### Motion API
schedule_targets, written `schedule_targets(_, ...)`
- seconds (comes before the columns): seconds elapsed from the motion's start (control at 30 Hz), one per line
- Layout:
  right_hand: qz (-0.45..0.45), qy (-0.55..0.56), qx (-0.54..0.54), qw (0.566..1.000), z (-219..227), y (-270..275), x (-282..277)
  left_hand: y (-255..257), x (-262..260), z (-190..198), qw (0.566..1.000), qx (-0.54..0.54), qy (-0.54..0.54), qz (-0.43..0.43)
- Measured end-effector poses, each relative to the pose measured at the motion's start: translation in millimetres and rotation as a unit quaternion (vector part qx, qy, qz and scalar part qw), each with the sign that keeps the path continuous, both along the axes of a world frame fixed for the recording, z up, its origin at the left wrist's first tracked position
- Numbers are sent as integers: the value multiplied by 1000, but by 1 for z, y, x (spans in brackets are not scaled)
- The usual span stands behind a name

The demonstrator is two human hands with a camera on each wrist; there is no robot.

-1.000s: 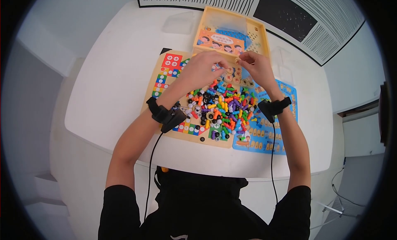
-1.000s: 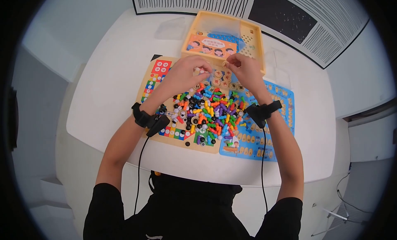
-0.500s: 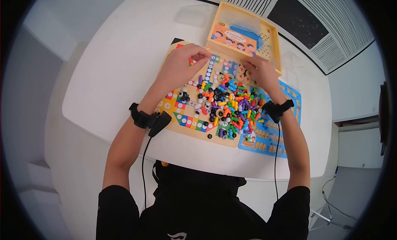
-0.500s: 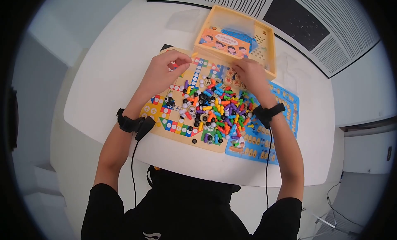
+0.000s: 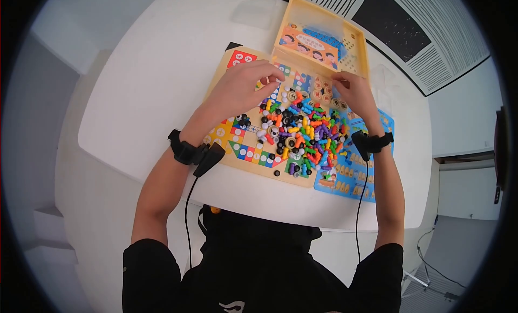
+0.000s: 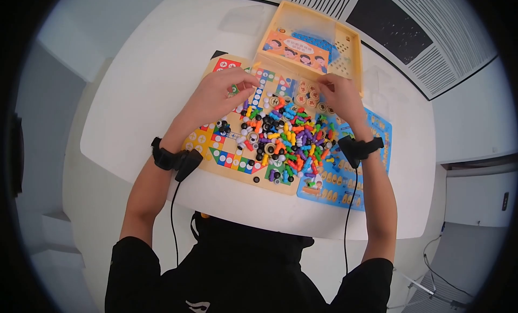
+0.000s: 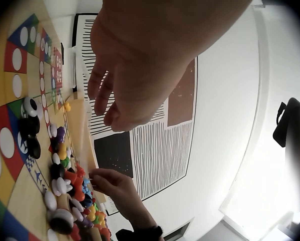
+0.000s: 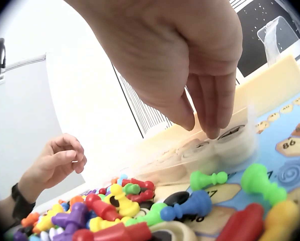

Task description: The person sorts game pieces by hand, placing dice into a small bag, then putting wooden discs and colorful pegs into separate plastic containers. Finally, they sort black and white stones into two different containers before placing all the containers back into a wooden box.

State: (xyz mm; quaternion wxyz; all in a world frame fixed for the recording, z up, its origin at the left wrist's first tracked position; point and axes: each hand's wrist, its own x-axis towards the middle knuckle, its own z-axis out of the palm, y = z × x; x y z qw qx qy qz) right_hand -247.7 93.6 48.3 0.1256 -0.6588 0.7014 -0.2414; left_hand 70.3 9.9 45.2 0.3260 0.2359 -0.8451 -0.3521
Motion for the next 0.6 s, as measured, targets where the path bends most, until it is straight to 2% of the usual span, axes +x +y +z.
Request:
schedule_targets(0.07,-6,-1,-32,999,15,8,7,1,4,2,999,2,-25,-27)
schedule_targets(0.13,-10,9,5,1000,34,19,22,2,8,1,989,-54,-110,-87)
schedule_targets(0.2,104,-36,45,993,46,31,36,5,10,3,981,-55,-151,-112)
schedule_targets(0.23,102,-39,47,993,51,36,44,8,11,4,970,-58,-192,-137)
schedule_targets(0.3,265,16,51,963,57,44,58,11,11,9,962,-36,-224,-152)
schedule_targets(0.37,283,31,60,957,54,52,68,12,9,7,953,-16,-256,-164)
schedule_targets(0.43,321,54,67,943,50,54,74,13,9,3,956,-31,-227,-185)
schedule_targets(0.57,305,37,83,948,44,60,101,18,6,1,956,-32,-236,-171)
schedule_targets(0.6,326,74,57,941,36,60,105,17,6,-1,954,-35,-242,-173)
